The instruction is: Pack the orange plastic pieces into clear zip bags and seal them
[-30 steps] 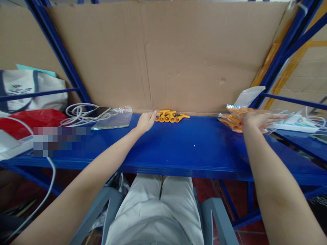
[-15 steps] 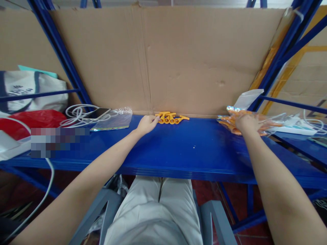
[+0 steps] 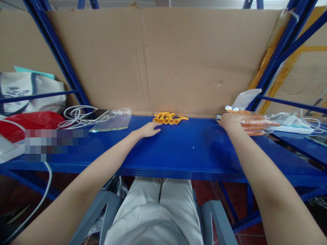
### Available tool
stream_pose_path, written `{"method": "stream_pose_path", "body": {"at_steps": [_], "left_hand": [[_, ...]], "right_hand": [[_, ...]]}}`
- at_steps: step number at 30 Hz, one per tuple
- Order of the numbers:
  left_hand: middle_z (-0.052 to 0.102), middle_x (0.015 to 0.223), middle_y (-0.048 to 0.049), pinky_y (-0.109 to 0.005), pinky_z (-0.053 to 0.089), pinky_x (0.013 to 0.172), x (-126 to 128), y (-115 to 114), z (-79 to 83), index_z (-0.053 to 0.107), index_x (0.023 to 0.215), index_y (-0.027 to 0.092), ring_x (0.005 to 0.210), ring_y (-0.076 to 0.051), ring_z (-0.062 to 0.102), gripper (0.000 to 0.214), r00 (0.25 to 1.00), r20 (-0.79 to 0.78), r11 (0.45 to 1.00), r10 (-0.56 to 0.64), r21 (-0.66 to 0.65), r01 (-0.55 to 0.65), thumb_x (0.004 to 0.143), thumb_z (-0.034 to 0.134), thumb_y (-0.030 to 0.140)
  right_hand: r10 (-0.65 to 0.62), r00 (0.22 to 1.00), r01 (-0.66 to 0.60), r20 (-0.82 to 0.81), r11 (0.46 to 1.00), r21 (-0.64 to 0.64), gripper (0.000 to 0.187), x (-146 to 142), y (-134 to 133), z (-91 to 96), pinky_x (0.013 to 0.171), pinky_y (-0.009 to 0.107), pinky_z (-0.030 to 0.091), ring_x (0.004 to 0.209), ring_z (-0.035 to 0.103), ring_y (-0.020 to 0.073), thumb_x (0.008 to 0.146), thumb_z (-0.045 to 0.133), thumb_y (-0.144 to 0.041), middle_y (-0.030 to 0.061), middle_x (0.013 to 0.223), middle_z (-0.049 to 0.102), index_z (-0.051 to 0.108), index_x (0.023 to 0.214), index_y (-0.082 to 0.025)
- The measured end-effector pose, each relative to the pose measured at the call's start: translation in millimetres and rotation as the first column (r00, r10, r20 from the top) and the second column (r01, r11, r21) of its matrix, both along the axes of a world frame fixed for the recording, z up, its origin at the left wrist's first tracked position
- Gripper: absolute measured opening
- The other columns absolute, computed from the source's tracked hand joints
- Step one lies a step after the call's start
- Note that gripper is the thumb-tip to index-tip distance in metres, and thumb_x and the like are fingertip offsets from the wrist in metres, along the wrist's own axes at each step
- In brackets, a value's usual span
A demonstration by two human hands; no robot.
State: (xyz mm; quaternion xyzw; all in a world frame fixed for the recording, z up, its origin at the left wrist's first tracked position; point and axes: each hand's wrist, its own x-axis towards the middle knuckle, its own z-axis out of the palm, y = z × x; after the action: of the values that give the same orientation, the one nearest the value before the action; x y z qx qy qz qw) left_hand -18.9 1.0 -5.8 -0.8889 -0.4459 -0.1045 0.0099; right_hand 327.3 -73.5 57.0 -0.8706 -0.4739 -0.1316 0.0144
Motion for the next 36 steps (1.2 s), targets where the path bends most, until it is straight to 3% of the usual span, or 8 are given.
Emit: {"method": "stream_pose_path", "body": {"at_steps": [3,8,17,21,24,27,29,36], "left_hand": [[0.063,0.139,-0.0094,-0.029,0.041,0.110,0,-2,1.8,0.062,0.133,0.015,0.130,-0.022,0.056,0.044,0.999,-0.018,0.999,0.040,-0.028,-0.041,0.093,0.050,0.029],[0.059,0.142,-0.0094,-0.037,0.041,0.112,-5,-9,9.7,0.061,0.135,0.021,0.133,-0.026,0.053,0.045,0.969,-0.051,0.969,0.242,-0.036,-0.244,0.094,0.048,0.033],[0.021,0.164,-0.0196,-0.057,0.022,0.121,-42,-5,19.3,0.036,0.153,0.007,0.152,-0.034,0.018,0.066,0.670,0.071,0.673,0.739,-0.049,-0.738,0.093,0.041,0.034],[0.017,0.165,-0.0194,-0.055,0.022,0.121,-55,1,14.8,0.029,0.156,0.006,0.153,-0.032,0.013,0.070,0.575,0.096,0.583,0.812,-0.150,-0.798,0.093,0.040,0.035],[0.022,0.163,-0.0202,-0.055,0.025,0.120,-59,4,12.9,0.032,0.155,0.008,0.152,-0.032,0.019,0.069,0.542,0.069,0.542,0.838,-0.223,-0.810,0.093,0.038,0.037],[0.032,0.159,-0.0227,-0.057,0.028,0.118,-60,8,13.1,0.039,0.152,0.007,0.148,-0.034,0.030,0.066,0.557,0.014,0.541,0.831,-0.256,-0.801,0.095,0.036,0.039],[0.042,0.153,-0.0235,-0.056,0.034,0.115,-60,11,13.7,0.047,0.147,0.007,0.143,-0.036,0.039,0.062,0.588,0.004,0.570,0.809,-0.248,-0.783,0.093,0.040,0.038],[0.058,0.139,-0.0245,-0.046,0.049,0.104,-51,6,19.0,0.059,0.136,0.007,0.131,-0.035,0.055,0.052,0.698,-0.067,0.686,0.713,-0.140,-0.714,0.087,0.049,0.021]], "right_hand": [[-0.031,0.998,0.024,-0.061,0.993,-0.112,0.044,-31,3,9.6,0.107,0.059,0.037,0.133,0.051,0.0384,0.094,0.047,-0.016,0.0271,0.139,0.056,0.062,0.134,-0.005],[0.130,0.991,-0.134,-0.040,0.983,-0.124,0.046,-82,16,11.2,0.096,0.056,0.049,0.125,0.059,0.0372,0.090,0.051,-0.016,0.0257,0.130,0.063,0.063,0.134,-0.011],[0.368,0.926,-0.377,-0.080,0.902,-0.213,0.051,-168,49,0.9,0.103,0.055,0.046,0.128,0.057,0.0347,0.091,0.052,-0.017,0.0231,0.136,0.061,0.057,0.141,-0.012],[0.542,0.834,-0.552,-0.103,0.817,-0.168,0.048,-192,66,-12.2,0.107,0.051,0.043,0.130,0.056,0.0328,0.094,0.049,-0.024,0.0187,0.141,0.058,0.057,0.140,-0.013],[0.723,0.686,-0.728,-0.085,0.681,-0.081,0.056,-204,78,-26.9,0.113,0.050,0.037,0.137,0.049,0.0307,0.095,0.048,-0.029,0.0150,0.152,0.048,0.045,0.150,-0.016],[0.831,0.554,-0.832,-0.050,0.553,-0.038,0.060,-217,89,-40.0,0.118,0.054,0.028,0.145,0.037,0.0286,0.096,0.044,-0.026,0.0107,0.160,0.035,0.037,0.155,-0.022],[0.850,0.525,-0.851,-0.047,0.524,-0.038,0.059,-226,93,-45.4,0.119,0.058,0.022,0.148,0.031,0.0289,0.097,0.043,-0.026,0.0078,0.163,0.028,0.036,0.155,-0.025],[0.824,0.566,-0.820,-0.023,0.560,-0.113,0.047,-243,88,-45.0,0.116,0.052,0.032,0.140,0.044,0.0313,0.095,0.046,-0.021,0.0147,0.153,0.046,0.055,0.141,-0.015]]}}
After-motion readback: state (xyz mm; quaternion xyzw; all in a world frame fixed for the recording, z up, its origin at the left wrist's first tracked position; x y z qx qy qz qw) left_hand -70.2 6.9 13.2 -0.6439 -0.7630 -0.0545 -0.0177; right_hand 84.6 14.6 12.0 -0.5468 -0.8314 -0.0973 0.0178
